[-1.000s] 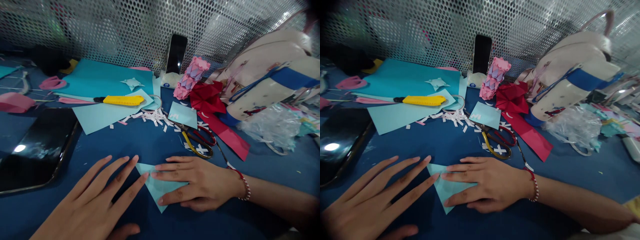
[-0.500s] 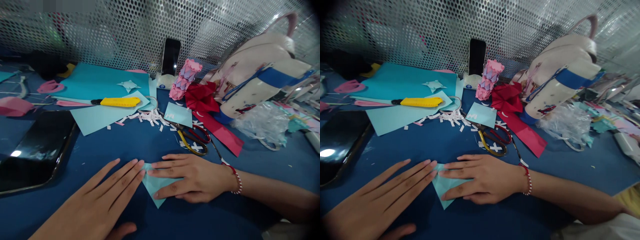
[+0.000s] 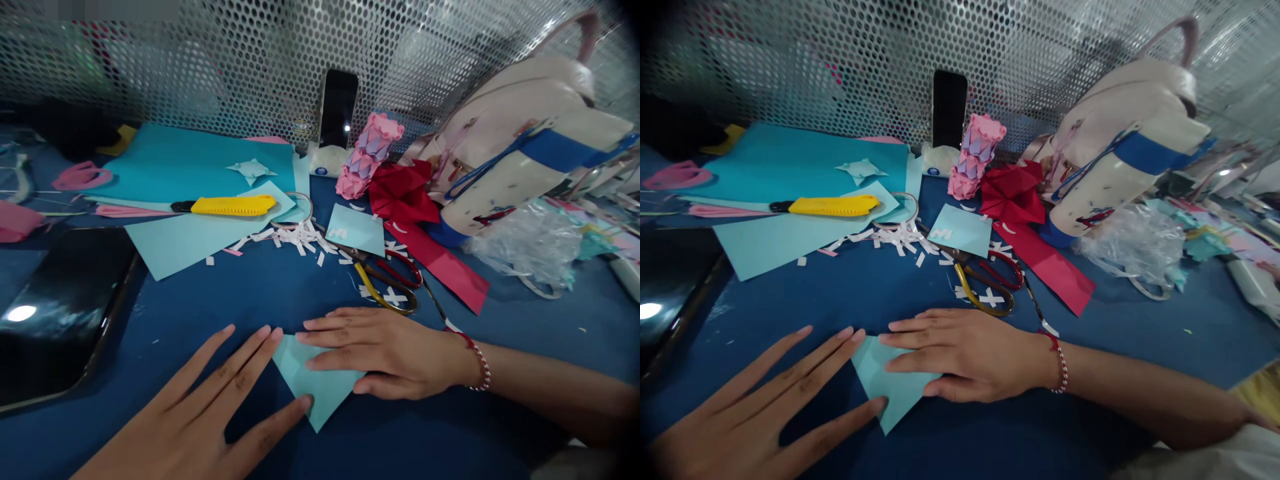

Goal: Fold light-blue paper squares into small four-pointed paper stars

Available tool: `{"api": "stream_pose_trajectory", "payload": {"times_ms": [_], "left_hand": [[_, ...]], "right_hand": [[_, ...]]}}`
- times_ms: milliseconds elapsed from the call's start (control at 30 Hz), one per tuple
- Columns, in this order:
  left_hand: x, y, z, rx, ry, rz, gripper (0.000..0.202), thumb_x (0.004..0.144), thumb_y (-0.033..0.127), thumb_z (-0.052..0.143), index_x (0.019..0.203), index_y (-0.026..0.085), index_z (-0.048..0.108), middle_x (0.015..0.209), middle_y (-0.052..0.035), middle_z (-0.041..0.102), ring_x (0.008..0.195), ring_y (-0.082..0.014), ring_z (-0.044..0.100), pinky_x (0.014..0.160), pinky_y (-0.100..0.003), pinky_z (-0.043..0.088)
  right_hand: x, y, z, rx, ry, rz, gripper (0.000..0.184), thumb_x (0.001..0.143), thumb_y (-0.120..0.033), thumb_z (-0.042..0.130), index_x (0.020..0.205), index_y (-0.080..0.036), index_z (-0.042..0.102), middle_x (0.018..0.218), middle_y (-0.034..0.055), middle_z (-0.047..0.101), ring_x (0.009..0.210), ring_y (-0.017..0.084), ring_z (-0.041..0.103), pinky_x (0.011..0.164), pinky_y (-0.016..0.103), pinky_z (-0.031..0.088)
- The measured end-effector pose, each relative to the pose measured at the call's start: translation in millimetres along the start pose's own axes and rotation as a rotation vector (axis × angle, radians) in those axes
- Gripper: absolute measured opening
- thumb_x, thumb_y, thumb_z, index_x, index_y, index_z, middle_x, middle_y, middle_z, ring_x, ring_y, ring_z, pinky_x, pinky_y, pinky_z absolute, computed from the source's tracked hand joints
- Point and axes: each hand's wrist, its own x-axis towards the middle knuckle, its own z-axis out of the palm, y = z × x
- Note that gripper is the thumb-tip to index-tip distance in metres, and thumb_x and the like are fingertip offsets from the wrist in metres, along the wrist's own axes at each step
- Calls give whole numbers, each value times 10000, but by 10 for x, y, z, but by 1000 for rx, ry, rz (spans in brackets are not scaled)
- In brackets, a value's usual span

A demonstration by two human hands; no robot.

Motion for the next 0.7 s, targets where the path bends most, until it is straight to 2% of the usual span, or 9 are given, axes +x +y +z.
{"api": "stream_pose_trajectory", "payload": {"times_ms": [67,133,200,300,400,500,600,700], "left_hand": [[7,-9,6,-28,3,-33,784,1020,826,591,1713,517,399,1781,-49,473,1702,-299,347,1429,-522,30],[14,-18,15,-14,6,2,762,1027,815,592,1704,503,431,1756,-53,508,1697,-310,359,1431,-541,40],[11,-9,29,-4,28,15,729,1045,789,587,1688,461,486,1732,-61,541,1675,-331,401,1431,-564,105],[-15,55,67,-41,38,-85,687,1041,746,630,1638,412,573,1711,-46,568,1653,-334,440,1417,-555,236],[-48,143,101,-59,19,-132,670,1034,721,653,1615,390,602,1702,-45,579,1656,-335,435,1404,-549,289],[-64,178,101,-68,8,-127,662,1035,700,657,1614,384,604,1690,-45,594,1651,-334,444,1402,-544,294],[-45,129,63,-82,4,-114,658,1041,688,654,1622,385,596,1671,-43,615,1632,-330,476,1403,-529,292],[1,36,9,-122,16,-37,642,1047,700,657,1624,427,582,1677,-4,612,1576,-279,551,1437,-482,179]], "right_hand": [[-1,-6,4,-18,-16,11,560,1244,-437,335,1588,-77,591,1757,158,472,1735,143,239,1424,324,188],[1,-13,-2,-45,-34,25,563,1247,-442,316,1605,-95,579,1769,129,459,1735,138,239,1430,325,174],[7,-17,-12,-76,-60,43,556,1248,-445,316,1621,-118,567,1776,98,452,1734,138,248,1438,334,154],[19,-12,-21,-105,-89,64,544,1241,-464,354,1623,-143,570,1768,78,468,1729,148,276,1445,356,142],[20,5,-18,-112,-78,55,540,1235,-466,382,1626,-144,570,1759,82,483,1725,156,291,1444,361,157],[4,24,-4,-130,-53,31,539,1233,-452,392,1639,-135,553,1748,107,500,1727,159,290,1439,378,197],[-17,38,21,-155,-28,10,537,1231,-450,399,1643,-139,548,1732,129,522,1724,156,297,1429,391,238],[-30,49,56,-198,-21,11,538,1234,-462,394,1654,-158,536,1740,106,515,1724,151,297,1433,374,217]]}}
